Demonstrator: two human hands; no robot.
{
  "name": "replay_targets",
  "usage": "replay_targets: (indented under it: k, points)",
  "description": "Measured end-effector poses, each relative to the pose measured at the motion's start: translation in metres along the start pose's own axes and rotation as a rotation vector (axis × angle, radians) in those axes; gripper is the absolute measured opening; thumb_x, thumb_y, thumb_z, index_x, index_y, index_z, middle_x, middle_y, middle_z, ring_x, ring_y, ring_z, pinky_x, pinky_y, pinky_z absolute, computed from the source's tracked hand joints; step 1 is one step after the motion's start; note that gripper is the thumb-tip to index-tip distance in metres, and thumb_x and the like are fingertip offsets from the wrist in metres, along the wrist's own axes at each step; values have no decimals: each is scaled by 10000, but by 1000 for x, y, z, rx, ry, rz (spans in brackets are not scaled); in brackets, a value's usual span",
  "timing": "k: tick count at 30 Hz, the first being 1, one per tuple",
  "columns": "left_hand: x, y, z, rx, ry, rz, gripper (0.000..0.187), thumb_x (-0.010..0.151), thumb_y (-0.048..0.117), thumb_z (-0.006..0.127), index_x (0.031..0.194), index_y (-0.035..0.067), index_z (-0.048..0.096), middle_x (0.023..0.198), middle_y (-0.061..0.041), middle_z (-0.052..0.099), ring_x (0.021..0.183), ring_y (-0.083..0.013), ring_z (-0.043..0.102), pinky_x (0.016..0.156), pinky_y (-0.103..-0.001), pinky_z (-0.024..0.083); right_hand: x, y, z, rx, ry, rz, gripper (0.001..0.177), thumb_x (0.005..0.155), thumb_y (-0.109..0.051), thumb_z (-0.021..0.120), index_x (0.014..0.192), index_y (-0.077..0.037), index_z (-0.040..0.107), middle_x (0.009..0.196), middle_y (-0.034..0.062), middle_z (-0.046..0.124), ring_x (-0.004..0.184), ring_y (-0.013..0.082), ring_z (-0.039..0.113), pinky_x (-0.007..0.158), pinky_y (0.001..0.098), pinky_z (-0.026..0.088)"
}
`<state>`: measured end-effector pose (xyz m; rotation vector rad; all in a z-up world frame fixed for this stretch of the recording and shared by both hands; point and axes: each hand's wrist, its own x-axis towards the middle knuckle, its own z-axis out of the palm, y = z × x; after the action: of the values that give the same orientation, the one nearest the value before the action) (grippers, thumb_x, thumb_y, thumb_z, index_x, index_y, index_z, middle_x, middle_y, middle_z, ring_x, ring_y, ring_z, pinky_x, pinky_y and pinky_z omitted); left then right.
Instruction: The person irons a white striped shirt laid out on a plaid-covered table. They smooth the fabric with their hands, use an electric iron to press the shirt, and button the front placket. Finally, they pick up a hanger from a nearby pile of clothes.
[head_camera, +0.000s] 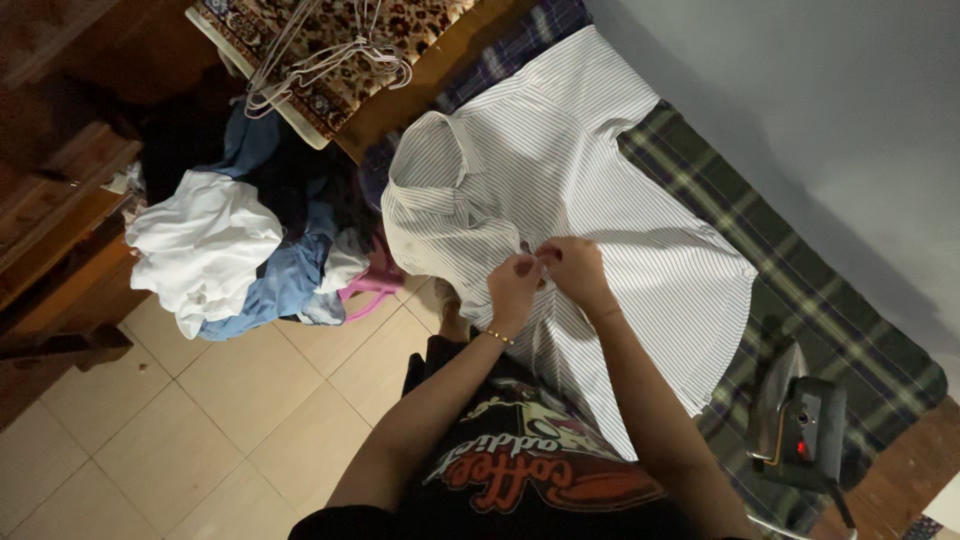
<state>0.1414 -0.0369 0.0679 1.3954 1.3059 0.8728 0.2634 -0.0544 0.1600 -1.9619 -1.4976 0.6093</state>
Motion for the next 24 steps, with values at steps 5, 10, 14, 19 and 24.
replay_targets:
  k: [5, 10, 14, 19, 24]
  points:
    - [-1, -3, 0, -57, -7, -68, 205, 873, 163, 773, 953, -24, 751, 817, -121, 766, 700, -190, 739, 645, -305, 585, 2, 3, 2, 65, -31, 107, 130, 827, -108, 754, 934, -45, 792, 850, 116, 786, 714, 223, 759, 682, 337, 606]
    - [4, -8, -4, -309, -149, -38, 192, 995, 87, 606, 1114, -22, 710, 910, -108, 757, 759, -161, 749, 694, -277, 619, 0, 18, 11, 123, 55, 182, 136, 815, -79, 781, 926, 0, 770, 831, 129, 784, 708, 198, 752, 685, 326, 603]
    - [13, -12, -14, -166, -208, -50, 181, 929, 40, 666, 1082, -37, 726, 913, -146, 765, 762, -166, 734, 659, -297, 615, 2, 27, 12, 181, -15, 219, 148, 816, -112, 779, 937, -28, 792, 839, 101, 793, 707, 164, 746, 667, 305, 599]
    - [14, -18, -11, -230, -260, -156, 170, 900, 51, 680, 1040, -37, 720, 901, -131, 780, 753, -158, 765, 672, -296, 636, 2, 30, 8, 189, -87, 257, 171, 799, -119, 771, 942, -36, 817, 816, 105, 799, 678, 162, 747, 653, 301, 595]
    - [13, -7, -9, -55, -254, -51, 166, 914, 131, 728, 975, -24, 738, 867, -125, 787, 736, -186, 764, 680, -299, 608, 4, 29, 11, 61, -99, 232, 159, 889, -177, 730, 955, -52, 804, 813, 99, 785, 667, 185, 738, 647, 316, 592]
